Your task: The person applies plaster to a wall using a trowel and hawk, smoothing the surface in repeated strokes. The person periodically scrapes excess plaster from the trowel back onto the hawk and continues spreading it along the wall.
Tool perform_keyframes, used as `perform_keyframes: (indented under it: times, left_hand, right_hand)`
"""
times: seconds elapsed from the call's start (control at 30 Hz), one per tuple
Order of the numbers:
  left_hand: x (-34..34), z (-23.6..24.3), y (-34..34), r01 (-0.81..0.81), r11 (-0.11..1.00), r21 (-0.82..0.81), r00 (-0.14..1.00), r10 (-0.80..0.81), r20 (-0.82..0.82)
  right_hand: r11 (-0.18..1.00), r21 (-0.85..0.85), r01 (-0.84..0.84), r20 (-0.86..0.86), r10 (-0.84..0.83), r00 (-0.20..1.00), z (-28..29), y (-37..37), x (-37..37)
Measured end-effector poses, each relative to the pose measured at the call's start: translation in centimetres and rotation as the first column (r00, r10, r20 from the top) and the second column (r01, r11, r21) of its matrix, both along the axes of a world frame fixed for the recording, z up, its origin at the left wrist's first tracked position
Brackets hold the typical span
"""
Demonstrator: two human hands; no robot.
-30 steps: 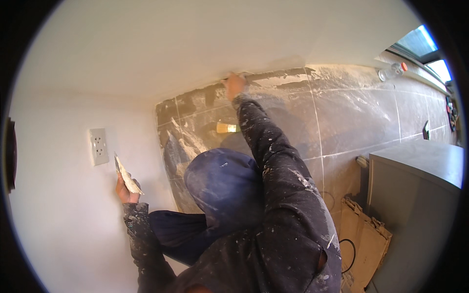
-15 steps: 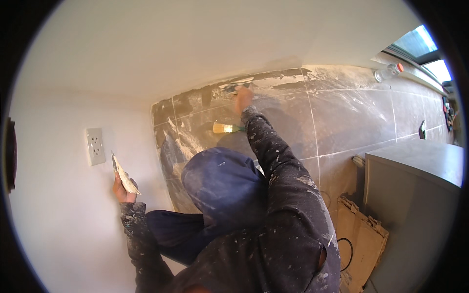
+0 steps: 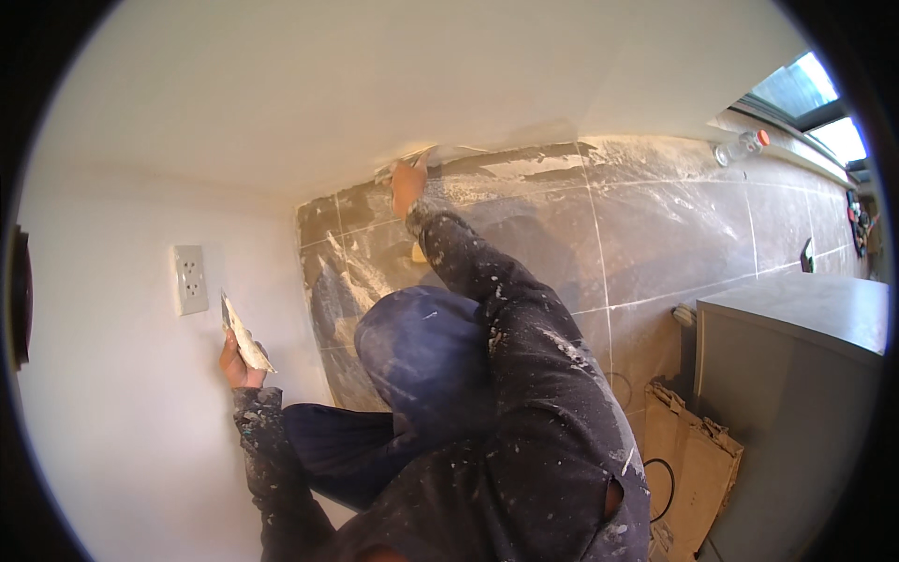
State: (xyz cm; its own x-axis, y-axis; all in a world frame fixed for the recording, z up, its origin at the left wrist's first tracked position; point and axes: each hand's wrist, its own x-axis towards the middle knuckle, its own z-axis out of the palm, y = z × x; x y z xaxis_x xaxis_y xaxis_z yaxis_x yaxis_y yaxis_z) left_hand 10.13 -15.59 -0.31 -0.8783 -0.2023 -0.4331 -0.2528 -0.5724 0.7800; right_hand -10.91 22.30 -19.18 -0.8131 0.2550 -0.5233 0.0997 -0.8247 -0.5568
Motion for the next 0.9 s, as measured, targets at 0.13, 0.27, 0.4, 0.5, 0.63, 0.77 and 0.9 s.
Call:
perform_keyframes:
  times: [0.13, 0.27, 0.4, 0.5, 0.63, 0.77, 0.9]
  left_hand:
    - [0.2, -0.1, -0.2, -0.015, 0.999, 0.028, 1.000, 0.015, -0.003]
    - [0.1, 0.4, 0.5, -0.016, 0.999, 0.034, 1.000, 0.016, -0.008]
    - [-0.1, 1.3, 1.6, 0.051, 0.997, 0.063, 0.999, -0.050, -0.016]
    - [-0.3, 1.6, 1.8, 0.106, 0.990, 0.088, 0.994, -0.103, -0.036]
    - [-0.2, 1.1, 1.2, 0.085, 0.992, 0.091, 0.996, -0.083, -0.022]
    - [0.2, 0.5, -0.3, 0.189, 0.971, 0.145, 0.981, -0.181, -0.065]
    - [0.8, 0.1, -1.4, 0.185, 0.971, 0.149, 0.982, -0.177, -0.067]
  right_hand:
    - [0.924, 0.382, 0.037, -0.107, 0.005, 0.994, -4.7, 1.8, 2.9]
    - [0.399, 0.916, -0.028, -0.046, 0.175, 0.983, -10.1, 10.1, 4.2]
    - [-0.048, 0.994, -0.103, 0.108, 0.121, 0.987, -8.3, 14.5, 3.9]
    - [-0.354, 0.928, -0.117, 0.186, 0.168, 0.968, -3.3, 12.5, 2.6]
    - [0.909, 0.411, -0.075, -0.109, 0.131, 0.985, 1.5, 3.4, 3.4]
    - [0.783, 0.541, -0.306, -0.005, 0.366, 0.930, 1.3, -0.7, 6.3]
    - [0.974, 0.006, -0.227, 0.101, 0.225, 0.969, -2.4, 0.5, 5.0]
